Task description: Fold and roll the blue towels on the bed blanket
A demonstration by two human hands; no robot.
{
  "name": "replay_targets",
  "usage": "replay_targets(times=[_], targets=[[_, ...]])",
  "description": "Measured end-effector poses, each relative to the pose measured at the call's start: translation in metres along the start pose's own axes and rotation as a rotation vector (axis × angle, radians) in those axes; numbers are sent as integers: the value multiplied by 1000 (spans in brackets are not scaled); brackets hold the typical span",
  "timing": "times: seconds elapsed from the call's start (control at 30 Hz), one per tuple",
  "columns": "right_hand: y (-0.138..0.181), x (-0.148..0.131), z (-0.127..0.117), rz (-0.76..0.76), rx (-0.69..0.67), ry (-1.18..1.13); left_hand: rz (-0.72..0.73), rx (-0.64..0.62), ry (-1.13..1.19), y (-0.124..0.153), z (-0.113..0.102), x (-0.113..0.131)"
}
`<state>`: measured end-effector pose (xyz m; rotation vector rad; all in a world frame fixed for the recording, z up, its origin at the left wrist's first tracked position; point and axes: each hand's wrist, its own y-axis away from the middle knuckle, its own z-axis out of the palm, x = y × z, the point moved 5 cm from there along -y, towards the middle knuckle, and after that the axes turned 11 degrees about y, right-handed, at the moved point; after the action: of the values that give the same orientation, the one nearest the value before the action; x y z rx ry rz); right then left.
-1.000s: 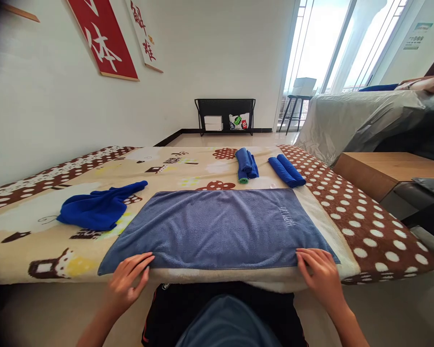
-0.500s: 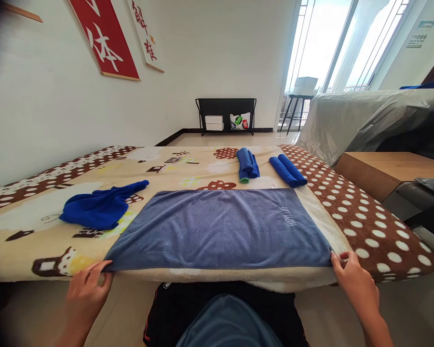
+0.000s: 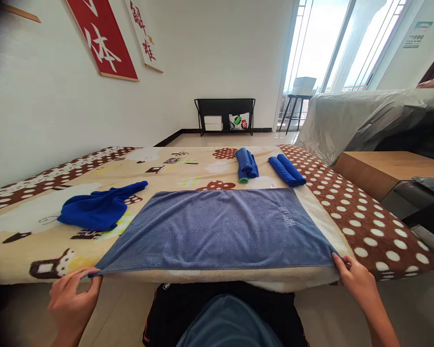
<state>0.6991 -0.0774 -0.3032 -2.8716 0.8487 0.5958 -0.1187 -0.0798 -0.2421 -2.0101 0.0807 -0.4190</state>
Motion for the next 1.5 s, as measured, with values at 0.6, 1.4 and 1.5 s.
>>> replay_targets(times=[0.6,1.4,1.5], targets=[[11,4,-9,43,198,-7,-162,78,-71,7,-6,7],[100,-287,34,-1136,71,56,349,-900,343,-31,134,237],[106,-283,17,-1208,-118,-60,364,-1040,492,-30,114,250]])
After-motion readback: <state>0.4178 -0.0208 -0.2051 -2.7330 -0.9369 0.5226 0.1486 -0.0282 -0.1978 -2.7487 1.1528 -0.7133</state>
